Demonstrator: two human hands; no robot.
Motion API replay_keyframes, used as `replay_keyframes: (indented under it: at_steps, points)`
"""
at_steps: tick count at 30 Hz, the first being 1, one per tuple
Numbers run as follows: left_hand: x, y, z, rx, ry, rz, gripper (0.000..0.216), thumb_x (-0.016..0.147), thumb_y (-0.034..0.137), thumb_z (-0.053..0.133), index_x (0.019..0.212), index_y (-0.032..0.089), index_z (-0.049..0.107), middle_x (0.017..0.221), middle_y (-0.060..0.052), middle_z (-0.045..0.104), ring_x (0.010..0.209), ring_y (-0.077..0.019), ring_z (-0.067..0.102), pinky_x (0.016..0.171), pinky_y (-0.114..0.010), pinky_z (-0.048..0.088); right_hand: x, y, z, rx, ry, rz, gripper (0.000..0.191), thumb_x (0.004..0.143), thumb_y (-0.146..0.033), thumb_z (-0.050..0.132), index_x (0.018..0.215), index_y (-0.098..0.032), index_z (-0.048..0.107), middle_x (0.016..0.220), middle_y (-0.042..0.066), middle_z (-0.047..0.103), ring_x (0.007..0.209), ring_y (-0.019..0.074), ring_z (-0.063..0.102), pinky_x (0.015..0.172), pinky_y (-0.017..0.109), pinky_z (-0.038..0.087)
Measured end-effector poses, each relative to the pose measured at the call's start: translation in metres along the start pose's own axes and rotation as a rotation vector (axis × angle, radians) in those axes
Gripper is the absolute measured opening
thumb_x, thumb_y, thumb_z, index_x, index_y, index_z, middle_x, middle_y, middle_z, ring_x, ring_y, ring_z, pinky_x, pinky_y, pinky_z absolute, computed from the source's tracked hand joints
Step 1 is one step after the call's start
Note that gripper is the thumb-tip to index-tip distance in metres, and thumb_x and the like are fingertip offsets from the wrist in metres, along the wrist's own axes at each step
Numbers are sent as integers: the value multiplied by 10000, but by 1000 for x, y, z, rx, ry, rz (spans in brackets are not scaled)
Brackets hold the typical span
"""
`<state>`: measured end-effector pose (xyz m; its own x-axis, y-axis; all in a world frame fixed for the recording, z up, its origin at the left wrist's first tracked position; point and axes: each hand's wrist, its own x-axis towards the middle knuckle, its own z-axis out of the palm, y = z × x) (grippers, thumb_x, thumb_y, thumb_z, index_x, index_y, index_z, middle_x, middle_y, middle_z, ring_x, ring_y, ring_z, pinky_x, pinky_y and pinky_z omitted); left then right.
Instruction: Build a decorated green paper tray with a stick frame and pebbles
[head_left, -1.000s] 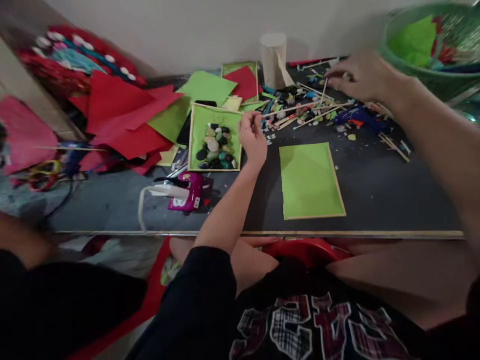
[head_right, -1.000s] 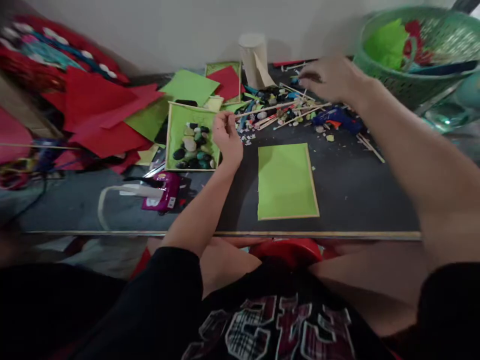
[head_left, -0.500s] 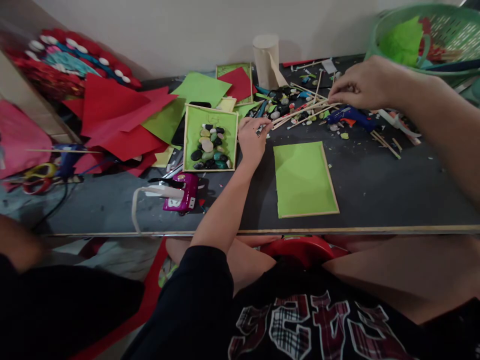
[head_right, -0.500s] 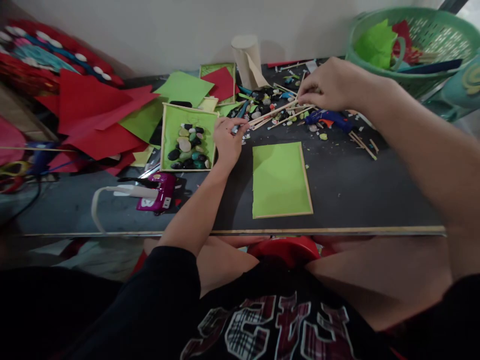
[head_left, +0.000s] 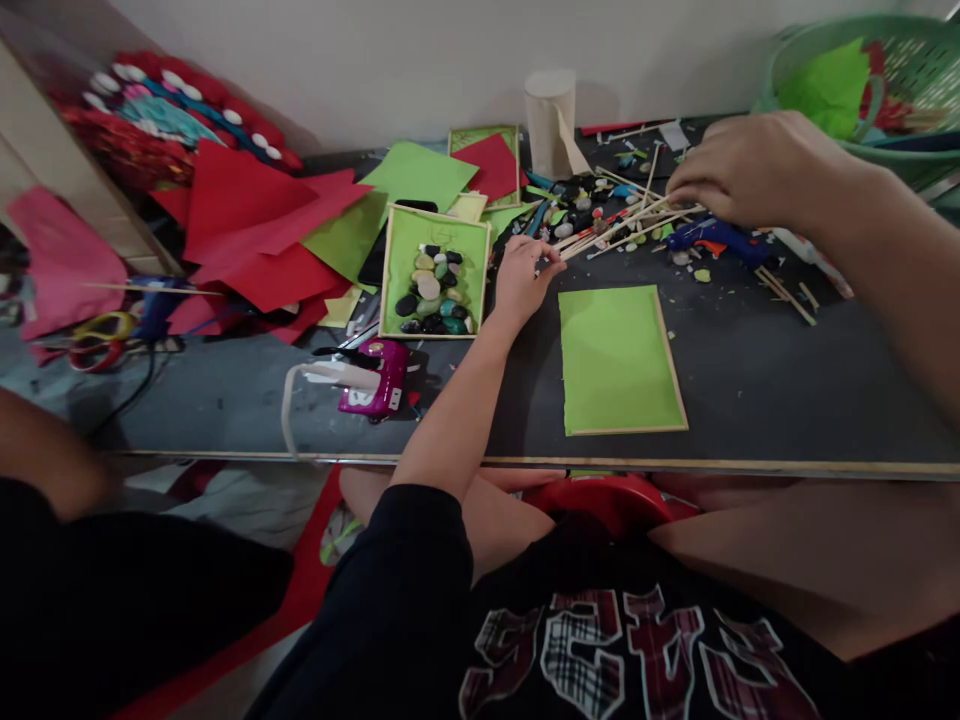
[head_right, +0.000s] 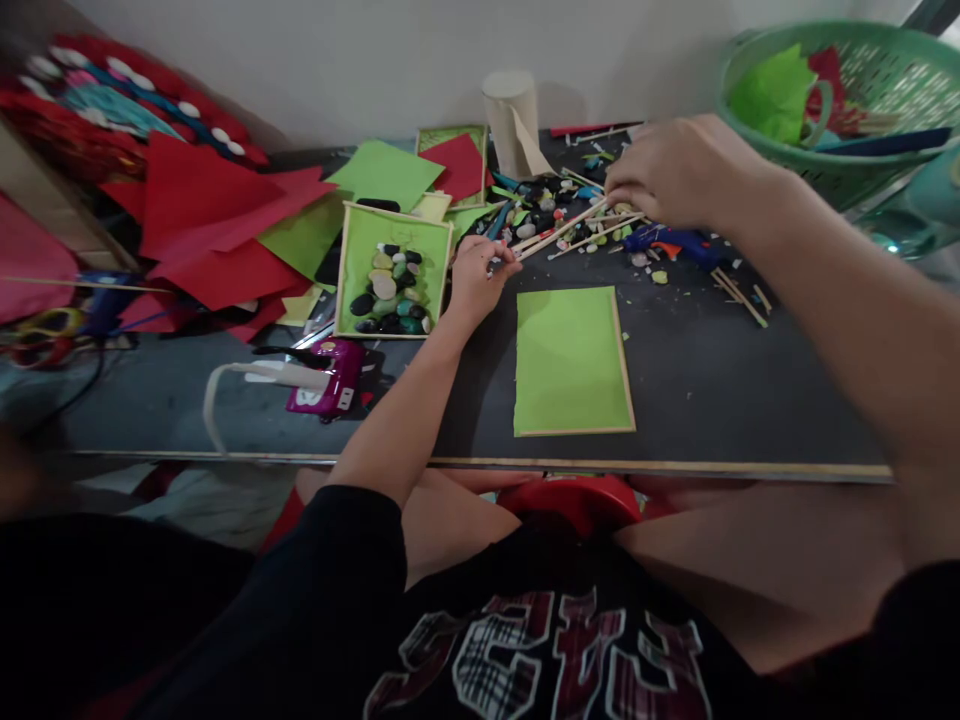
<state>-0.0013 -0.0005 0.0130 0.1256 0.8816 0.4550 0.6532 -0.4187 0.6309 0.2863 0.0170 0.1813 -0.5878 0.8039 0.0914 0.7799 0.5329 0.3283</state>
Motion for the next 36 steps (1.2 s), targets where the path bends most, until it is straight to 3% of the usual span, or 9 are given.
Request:
replay_keyframes:
  at_steps: [7, 12, 15, 20, 26, 33, 36]
  points:
    - [-3, 1, -6, 45, 118, 30, 175, 995, 266, 670, 831, 263, 609, 997, -60, 744, 1156, -258, 631, 1040, -416, 527, -19, -13, 2, 81, 20, 77, 277, 1052, -298, 564, 1185, -212, 791, 1122, 102, 776, 1076, 246, 699, 725, 334, 400]
    - [-5, 1, -8, 51, 199, 59, 209, 1030, 440, 614, 924, 260, 619, 1034, -72, 737, 1164, -269, 641, 1086, -440, 509, -34, -19, 29, 244, 85, 92, 379, 1048, -334, 487, 1212, -181, 792, 1138, 145, 780, 1118, 295, 686, 863, 390, 485]
    - [-7, 6, -11, 39, 195, 19, 155, 1016, 407, 648, 960, 263, 648, 1060, -77, 749, 1142, -270, 644, 1081, -434, 504, -43, -29, 50, 347, 171, 110, 448, 1049, -374, 419, 1175, -162, 794, 1155, 157, 781, 1107, 310, 679, 939, 423, 490]
    - [-5, 13, -23, 26, 38, 36, 155, 999, 367, 678, 886, 261, 678, 1007, -68, 747, 1124, -256, 652, 1013, -385, 532, -61, -37, 78, 487, 268, 130, 468, 1053, -467, 384, 1080, -220, 781, 1105, 121, 785, 1088, 307, 679, 1062, 474, 469]
    - [-2, 8, -35, 26, -300, 31, 144, 862, 339, 814, 792, 232, 746, 827, -38, 736, 847, -216, 708, 891, -386, 587, -85, -36, 104, 515, 178, 120, 417, 1038, -433, 438, 1103, -227, 794, 1141, 103, 788, 1119, 286, 687, 1034, 453, 509]
    - [-3, 4, -44, -9, -368, 3, 149, 795, 374, 823, 771, 236, 772, 749, -18, 754, 733, -188, 713, 792, -350, 614, -84, -47, 113, 502, 164, 162, 378, 1060, -383, 457, 1149, -243, 797, 1200, 96, 777, 1178, 275, 674, 1007, 429, 521]
    - [-2, 2, -40, -76, -259, -38, 210, 845, 441, 793, 836, 235, 757, 796, -36, 770, 754, -179, 720, 762, -322, 613, -84, -51, 106, 528, 177, 195, 374, 1045, -395, 470, 1138, -247, 801, 1180, 90, 783, 1154, 280, 676, 978, 425, 528]
